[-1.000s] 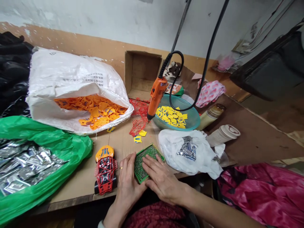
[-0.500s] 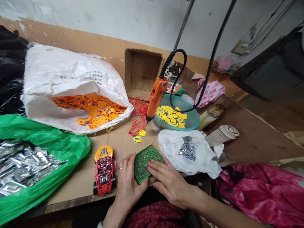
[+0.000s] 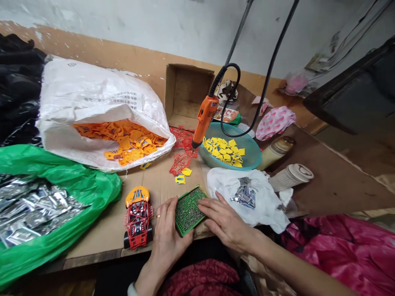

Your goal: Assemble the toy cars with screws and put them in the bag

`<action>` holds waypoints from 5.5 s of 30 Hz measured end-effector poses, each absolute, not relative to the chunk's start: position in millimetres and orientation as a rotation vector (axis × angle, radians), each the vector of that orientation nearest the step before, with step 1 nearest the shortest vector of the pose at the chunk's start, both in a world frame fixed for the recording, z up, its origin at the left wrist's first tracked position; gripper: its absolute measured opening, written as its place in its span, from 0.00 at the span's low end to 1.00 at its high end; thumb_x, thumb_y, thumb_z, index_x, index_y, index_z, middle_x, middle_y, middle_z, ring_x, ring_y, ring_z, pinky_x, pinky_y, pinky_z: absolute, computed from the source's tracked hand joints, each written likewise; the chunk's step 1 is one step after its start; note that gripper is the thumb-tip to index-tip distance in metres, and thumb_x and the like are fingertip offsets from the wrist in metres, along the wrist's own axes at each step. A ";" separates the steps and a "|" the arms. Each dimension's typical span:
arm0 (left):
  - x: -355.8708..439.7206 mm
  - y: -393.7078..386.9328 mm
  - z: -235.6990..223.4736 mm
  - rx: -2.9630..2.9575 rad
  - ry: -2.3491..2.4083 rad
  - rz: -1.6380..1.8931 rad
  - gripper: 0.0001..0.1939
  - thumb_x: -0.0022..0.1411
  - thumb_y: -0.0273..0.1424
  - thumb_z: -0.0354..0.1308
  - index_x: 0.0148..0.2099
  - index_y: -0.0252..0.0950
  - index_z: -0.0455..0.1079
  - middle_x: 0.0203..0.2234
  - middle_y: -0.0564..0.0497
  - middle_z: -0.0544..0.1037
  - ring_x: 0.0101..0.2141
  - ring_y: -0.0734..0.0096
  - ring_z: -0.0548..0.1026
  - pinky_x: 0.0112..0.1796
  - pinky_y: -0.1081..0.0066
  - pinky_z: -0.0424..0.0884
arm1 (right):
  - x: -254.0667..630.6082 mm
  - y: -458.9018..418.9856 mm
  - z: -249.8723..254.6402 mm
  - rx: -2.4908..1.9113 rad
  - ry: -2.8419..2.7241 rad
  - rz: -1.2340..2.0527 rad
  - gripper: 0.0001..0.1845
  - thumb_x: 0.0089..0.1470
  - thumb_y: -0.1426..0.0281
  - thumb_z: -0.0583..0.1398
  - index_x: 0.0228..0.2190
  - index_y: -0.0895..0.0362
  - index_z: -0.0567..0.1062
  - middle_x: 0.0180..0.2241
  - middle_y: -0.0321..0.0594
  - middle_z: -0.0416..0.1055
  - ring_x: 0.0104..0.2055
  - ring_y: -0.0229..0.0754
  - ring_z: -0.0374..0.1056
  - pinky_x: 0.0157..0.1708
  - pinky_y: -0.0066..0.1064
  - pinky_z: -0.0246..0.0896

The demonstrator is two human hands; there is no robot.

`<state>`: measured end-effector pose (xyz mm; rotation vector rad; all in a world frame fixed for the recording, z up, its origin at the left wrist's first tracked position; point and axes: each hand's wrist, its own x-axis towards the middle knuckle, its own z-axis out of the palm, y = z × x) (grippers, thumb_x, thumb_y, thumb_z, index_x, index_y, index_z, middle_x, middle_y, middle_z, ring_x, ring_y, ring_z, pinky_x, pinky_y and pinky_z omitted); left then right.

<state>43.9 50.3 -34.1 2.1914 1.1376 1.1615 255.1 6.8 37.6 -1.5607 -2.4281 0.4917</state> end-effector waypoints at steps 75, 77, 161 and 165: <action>37.7 45.9 -13.4 2.123 1.282 1.148 0.40 0.52 0.33 0.66 0.66 0.33 0.58 0.56 0.35 0.72 0.56 0.43 0.71 0.55 0.42 0.70 | 253.1 31.4 11.9 -1.623 -1.448 0.596 0.22 0.68 0.61 0.51 0.40 0.56 0.83 0.28 0.40 0.69 0.33 0.46 0.68 0.36 0.35 0.64; 34.6 44.7 -9.9 2.171 1.260 1.150 0.41 0.52 0.32 0.66 0.66 0.34 0.57 0.55 0.36 0.72 0.55 0.43 0.72 0.54 0.43 0.72 | 250.5 30.9 9.9 -1.604 -1.409 0.620 0.23 0.68 0.60 0.50 0.40 0.56 0.83 0.29 0.41 0.71 0.34 0.47 0.69 0.37 0.36 0.65; 62.4 46.5 -39.4 2.146 1.498 1.269 0.41 0.61 0.34 0.61 0.71 0.29 0.51 0.52 0.35 0.68 0.53 0.42 0.68 0.52 0.46 0.69 | 208.2 26.3 31.1 -1.725 -2.121 0.136 0.23 0.64 0.78 0.50 0.59 0.62 0.68 0.59 0.57 0.68 0.61 0.55 0.63 0.64 0.59 0.54; 62.2 46.3 -39.9 2.149 1.497 1.257 0.42 0.59 0.33 0.62 0.71 0.29 0.51 0.53 0.34 0.68 0.53 0.42 0.68 0.53 0.46 0.68 | 203.3 40.9 24.6 -1.847 -2.144 0.076 0.24 0.62 0.77 0.52 0.59 0.67 0.68 0.61 0.63 0.65 0.61 0.62 0.61 0.60 0.66 0.55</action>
